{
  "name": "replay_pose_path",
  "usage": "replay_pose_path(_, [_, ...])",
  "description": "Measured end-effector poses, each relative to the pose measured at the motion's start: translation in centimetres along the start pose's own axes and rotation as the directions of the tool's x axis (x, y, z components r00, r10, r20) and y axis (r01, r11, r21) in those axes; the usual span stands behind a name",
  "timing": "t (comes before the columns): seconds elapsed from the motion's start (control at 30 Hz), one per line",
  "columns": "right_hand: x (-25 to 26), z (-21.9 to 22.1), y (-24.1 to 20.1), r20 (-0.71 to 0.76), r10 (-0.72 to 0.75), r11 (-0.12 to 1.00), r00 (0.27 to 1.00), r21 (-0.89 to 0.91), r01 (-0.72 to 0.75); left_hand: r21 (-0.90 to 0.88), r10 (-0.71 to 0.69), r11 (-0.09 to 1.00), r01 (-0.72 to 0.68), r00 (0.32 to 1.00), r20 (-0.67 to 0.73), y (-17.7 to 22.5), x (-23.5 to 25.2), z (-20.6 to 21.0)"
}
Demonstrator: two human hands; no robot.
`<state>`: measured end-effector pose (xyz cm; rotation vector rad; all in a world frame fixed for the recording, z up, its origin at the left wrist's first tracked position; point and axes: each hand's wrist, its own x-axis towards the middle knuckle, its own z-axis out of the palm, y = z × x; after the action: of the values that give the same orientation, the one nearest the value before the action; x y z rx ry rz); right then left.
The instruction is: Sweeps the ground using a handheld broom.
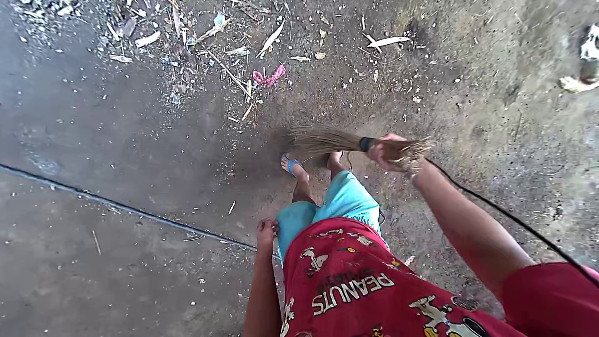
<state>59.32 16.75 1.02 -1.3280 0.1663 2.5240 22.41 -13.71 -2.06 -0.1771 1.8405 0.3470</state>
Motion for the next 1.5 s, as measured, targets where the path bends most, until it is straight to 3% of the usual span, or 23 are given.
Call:
replay_pose_path(0.07, [-3.3,-0.8,-3.9,-0.142,-0.050,0.999,0.989,0.009,0.052,0.002,-0.005,1.000,0.005,1.000,0.012,-0.4,0.2,0.2])
replay_pose_path(0.13, [-5.6,0.2,-4.2,-0.292,-0.138,0.990,0.947,-0.057,0.126,0.032,-0.002,0.999,0.001,1.000,0.022,-0.8,0.0,0.3])
replay_pose_path(0.2, [-6.1,2.1,-3.7,-0.331,-0.188,0.982,0.925,-0.076,0.172,0.042,0.040,0.998,-0.042,0.998,0.038,0.2,0.4,1.2])
replay_pose_path(0.3, [-5.1,7.2,3.5,-0.416,-0.210,0.930,0.885,-0.364,0.049,0.045,0.120,0.991,-0.123,0.991,0.064,1.1,0.0,2.6])
replay_pose_path(0.33, [-4.0,8.4,6.7,-0.410,-0.163,0.924,0.897,-0.383,-0.007,0.045,0.147,0.988,-0.150,0.987,0.067,1.6,0.0,3.0])
replay_pose_path(0.43, [-1.4,11.7,13.6,-0.253,0.075,0.971,0.964,-0.201,-0.128,0.039,0.195,0.979,-0.198,0.978,0.075,2.9,-0.7,4.1])
replay_pose_path(0.53, [2.1,10.2,14.7,0.207,0.155,0.977,0.966,0.116,-0.182,0.052,0.237,0.968,-0.244,0.964,0.120,3.0,-0.7,4.4])
replay_pose_path(0.6, [4.5,7.6,13.6,0.364,0.132,0.972,0.922,0.133,-0.192,0.062,0.252,0.963,-0.261,0.960,0.126,2.7,-0.5,4.2])
replay_pose_path(0.63, [4.7,6.8,12.2,0.363,0.128,0.985,0.923,0.061,-0.160,0.066,0.245,0.965,-0.253,0.962,0.119,2.6,-0.5,4.0])
replay_pose_path(0.7, [3.0,6.7,7.9,0.137,0.102,0.985,0.985,-0.150,-0.082,0.077,0.219,0.971,-0.226,0.972,0.088,2.5,-0.5,3.2])
replay_pose_path(0.77, [0.8,3.7,2.3,-0.040,0.031,0.974,0.999,-0.225,-0.039,0.080,0.195,0.977,-0.200,0.979,0.064,2.5,-0.3,2.5])
replay_pose_path(0.9, [-7.0,-3.7,-8.4,-0.110,-0.168,0.985,0.980,-0.055,0.163,0.070,0.130,0.989,-0.133,0.991,0.034,1.2,0.2,1.0])
replay_pose_path(0.97, [-8.9,-2.2,-9.9,-0.319,-0.347,0.938,0.882,-0.102,0.331,0.083,0.107,0.991,-0.108,0.994,0.026,0.6,0.5,0.7])
replay_pose_path(1.0, [-8.6,-0.7,-9.6,-0.486,-0.452,0.892,0.748,-0.266,0.366,0.086,0.091,0.992,-0.092,0.996,0.022,0.3,0.6,0.6])
replay_pose_path(1.07, [-6.5,1.4,-7.9,-0.702,-0.570,0.821,0.426,-0.504,0.268,0.087,0.065,0.994,-0.067,0.998,0.024,-0.1,0.6,0.5])
replay_pose_path(1.1, [-5.1,1.9,-7.0,-0.719,-0.602,0.798,0.347,-0.549,0.248,0.086,0.061,0.994,-0.063,0.998,0.023,-0.1,0.7,0.6])
replay_pose_path(1.13, [-4.0,2.7,-6.1,-0.709,-0.632,0.775,0.314,-0.575,0.260,0.083,0.064,0.994,-0.066,0.998,0.023,-0.1,0.6,0.8])
replay_pose_path(1.17, [-3.4,3.8,-4.8,-0.691,-0.649,0.760,0.318,-0.583,0.287,0.073,0.070,0.995,-0.071,0.997,0.022,0.0,0.5,1.1])
replay_pose_path(1.23, [-3.5,6.5,-1.2,-0.652,-0.635,0.772,0.414,-0.558,0.304,0.071,0.083,0.994,-0.085,0.996,0.024,0.4,0.3,1.7])
replay_pose_path(1.33, [-5.2,10.7,4.7,-0.511,-0.426,0.875,0.747,-0.443,0.195,0.103,0.098,0.989,-0.104,0.993,0.062,1.6,0.2,2.9])
replay_pose_path(1.4, [-4.5,12.5,7.4,-0.233,-0.144,0.963,0.962,-0.256,0.083,0.135,0.133,0.980,-0.144,0.987,0.092,2.3,0.4,3.6])
replay_pose_path(1.43, [-3.5,13.1,8.9,-0.053,-0.001,0.990,0.999,-0.141,-0.006,0.144,0.158,0.975,-0.172,0.982,0.105,2.6,0.2,3.7])
replay_pose_path(1.5, [0.3,13.9,11.9,0.289,0.141,0.985,0.947,0.054,-0.163,0.147,0.207,0.963,-0.225,0.970,0.127,3.5,0.1,3.7])
